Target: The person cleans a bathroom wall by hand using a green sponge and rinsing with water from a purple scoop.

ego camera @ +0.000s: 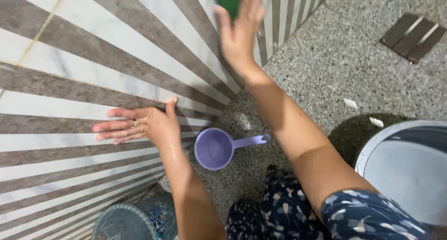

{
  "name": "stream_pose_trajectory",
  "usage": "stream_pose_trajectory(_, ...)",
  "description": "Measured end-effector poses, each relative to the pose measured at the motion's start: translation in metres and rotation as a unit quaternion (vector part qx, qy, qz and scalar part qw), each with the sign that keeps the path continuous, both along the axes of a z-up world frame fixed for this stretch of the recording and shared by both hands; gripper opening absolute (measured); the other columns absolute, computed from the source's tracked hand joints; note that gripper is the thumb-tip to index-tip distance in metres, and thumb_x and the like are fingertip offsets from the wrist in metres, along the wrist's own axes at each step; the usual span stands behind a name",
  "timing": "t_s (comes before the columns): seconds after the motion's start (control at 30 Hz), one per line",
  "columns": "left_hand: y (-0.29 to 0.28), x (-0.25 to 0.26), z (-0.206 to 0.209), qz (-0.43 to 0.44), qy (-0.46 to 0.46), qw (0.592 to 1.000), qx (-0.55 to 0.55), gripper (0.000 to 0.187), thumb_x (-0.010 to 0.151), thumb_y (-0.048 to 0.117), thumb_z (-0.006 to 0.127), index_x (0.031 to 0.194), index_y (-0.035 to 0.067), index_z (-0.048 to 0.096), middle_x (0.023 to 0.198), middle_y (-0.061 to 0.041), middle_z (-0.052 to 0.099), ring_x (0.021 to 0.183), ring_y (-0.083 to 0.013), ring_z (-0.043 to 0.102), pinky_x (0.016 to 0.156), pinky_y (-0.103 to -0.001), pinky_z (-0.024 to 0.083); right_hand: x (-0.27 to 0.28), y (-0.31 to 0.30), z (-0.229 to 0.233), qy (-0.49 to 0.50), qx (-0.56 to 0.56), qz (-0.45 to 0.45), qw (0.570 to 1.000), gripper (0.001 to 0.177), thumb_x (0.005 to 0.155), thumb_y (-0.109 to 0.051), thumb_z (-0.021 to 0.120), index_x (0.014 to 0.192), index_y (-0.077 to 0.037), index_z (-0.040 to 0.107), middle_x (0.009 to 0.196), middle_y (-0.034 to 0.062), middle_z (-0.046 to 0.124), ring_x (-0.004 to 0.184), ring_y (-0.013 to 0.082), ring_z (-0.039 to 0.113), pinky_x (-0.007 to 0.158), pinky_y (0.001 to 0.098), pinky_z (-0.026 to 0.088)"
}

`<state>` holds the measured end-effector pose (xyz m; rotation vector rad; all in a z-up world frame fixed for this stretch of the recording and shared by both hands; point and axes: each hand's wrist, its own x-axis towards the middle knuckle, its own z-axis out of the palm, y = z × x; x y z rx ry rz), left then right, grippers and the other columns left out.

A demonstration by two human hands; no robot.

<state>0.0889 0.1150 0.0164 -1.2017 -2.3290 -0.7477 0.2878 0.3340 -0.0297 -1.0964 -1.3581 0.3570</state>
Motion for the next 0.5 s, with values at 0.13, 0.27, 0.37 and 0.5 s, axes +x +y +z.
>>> stream_pose_trajectory(0.13, 0.024, 0.008, -0.018, 0.027, 0.033, 0.999, 0.023, 0.155, 0.080, 0.055, 0.088, 0.147, -0.015, -0.033, 0.136, -0.057, -0.038, 0.126, -0.0746, -0.034, 0.110, -0.084, -0.008, 0.048, 0.009, -0.047, 0.086, -0.154, -0.042, 0.984, 0.095, 0.109, -0.048, 0.056, 0.164, -0.011, -0.013, 0.170, 0.0258, 0.009, 0.154, 0.0432, 0.023, 0.123, 0.0607, 0.013)
stream_pose_trajectory(0.27, 0.022, 0.006, -0.022, 0.003, 0.096, 0.994, 0.051, 0.151, 0.088, 0.060, 0.085, 0.149, -0.010, -0.034, 0.142, -0.052, -0.036, 0.128, -0.0734, -0.033, 0.108, -0.084, -0.009, 0.056, 0.016, -0.036, 0.177, -0.097, 0.021, 0.979, 0.091, 0.110, -0.045, 0.054, 0.166, -0.016, -0.012, 0.171, 0.0258, 0.005, 0.157, 0.0438, 0.020, 0.129, 0.0548, 0.023)
stream_pose_trajectory(0.37, 0.027, 0.005, -0.023, 0.011, 0.097, 0.993, 0.062, 0.154, 0.082, 0.066, 0.083, 0.149, -0.006, -0.035, 0.142, -0.050, -0.036, 0.129, -0.0719, -0.033, 0.108, -0.084, -0.010, 0.025, 0.024, 0.007, -0.005, -0.006, 0.005, 1.000, 0.077, 0.120, -0.046, 0.056, 0.165, -0.017, 0.000, 0.174, 0.0203, 0.011, 0.164, 0.0392, 0.010, 0.137, 0.0496, 0.013)
stream_pose_trajectory(0.5, 0.013, 0.005, -0.029, -0.046, 0.049, 0.997, 0.037, 0.151, 0.090, 0.062, 0.083, 0.143, -0.009, -0.039, 0.138, -0.052, -0.042, 0.126, -0.0730, -0.039, 0.102, -0.086, -0.016, 0.004, 0.022, -0.001, -0.050, -0.054, -0.021, 0.997, 0.079, 0.115, -0.053, 0.057, 0.170, -0.019, 0.011, 0.174, 0.0107, 0.021, 0.158, 0.0308, 0.016, 0.133, 0.0442, 0.015)
